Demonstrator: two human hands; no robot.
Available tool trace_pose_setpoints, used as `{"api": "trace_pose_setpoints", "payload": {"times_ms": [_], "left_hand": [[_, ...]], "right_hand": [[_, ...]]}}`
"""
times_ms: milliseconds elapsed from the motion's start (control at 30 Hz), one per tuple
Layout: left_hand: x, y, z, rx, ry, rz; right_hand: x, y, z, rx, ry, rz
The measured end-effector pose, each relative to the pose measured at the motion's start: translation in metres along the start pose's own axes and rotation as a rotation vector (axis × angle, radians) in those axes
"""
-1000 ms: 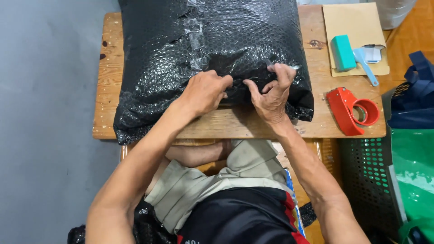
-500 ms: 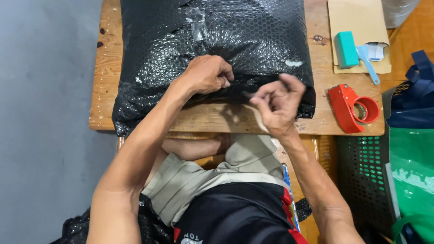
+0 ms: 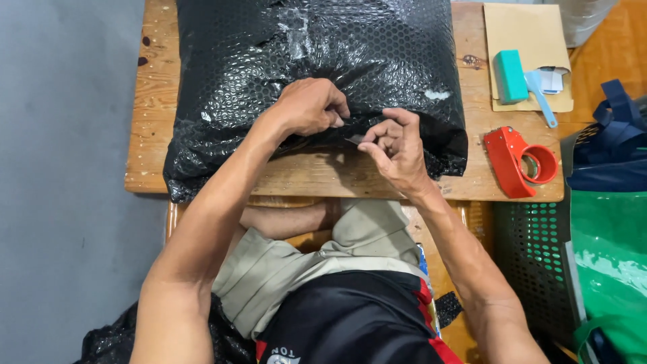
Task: Wrapping a large object in black bubble wrap and securing it using a clipper and tape dispenser on a wooden bench.
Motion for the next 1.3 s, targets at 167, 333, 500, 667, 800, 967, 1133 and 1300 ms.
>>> {"api": "trace_pose_setpoints", "payload": {"times_ms": [167,333,500,667,800,967,1133,1300], "left_hand": [[-0.001,-0.001,-0.001,-0.007,-0.016,0.0],[-0.001,-0.003,0.0,-0.02,-0.021,0.0],[-0.001,-0.004,0.0,-0.013,-0.014,0.0],[-0.005,-0.004,-0.004,-0.077,0.027,0.012],[-0.012,0.0,-0.008,-0.109,0.063,0.031],[-0.012,-0.01,-0.006,-0.159,0.096,0.057],[-0.019,-0.005,-0.011,-0.182,0.11,0.079],[-0.024,-0.005,-0.01,-0.186,0.091,0.091]], "right_hand": [[0.014,-0.001,0.01,-0.01,-0.029,0.057],[0.022,0.001,0.008,-0.031,-0.029,0.092],[0.029,-0.006,0.01,-0.117,-0.062,0.08],[0.032,-0.002,0.01,-0.183,-0.037,0.058],[0.029,0.0,0.008,-0.244,0.029,0.023],[0.024,-0.01,0.01,-0.355,0.113,-0.054],[0.017,-0.024,0.009,-0.444,0.206,-0.142],[0.023,-0.009,0.001,-0.248,0.151,-0.031]]}}
Point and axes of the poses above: each hand's wrist, its own x-axis towards the middle knuckle, its own z-axis out of the palm, y = z × x, the point moved 10 cm from there along x, towards the middle knuckle, and after that the axes turned 7 degrees about x, right-handed, at the moved point
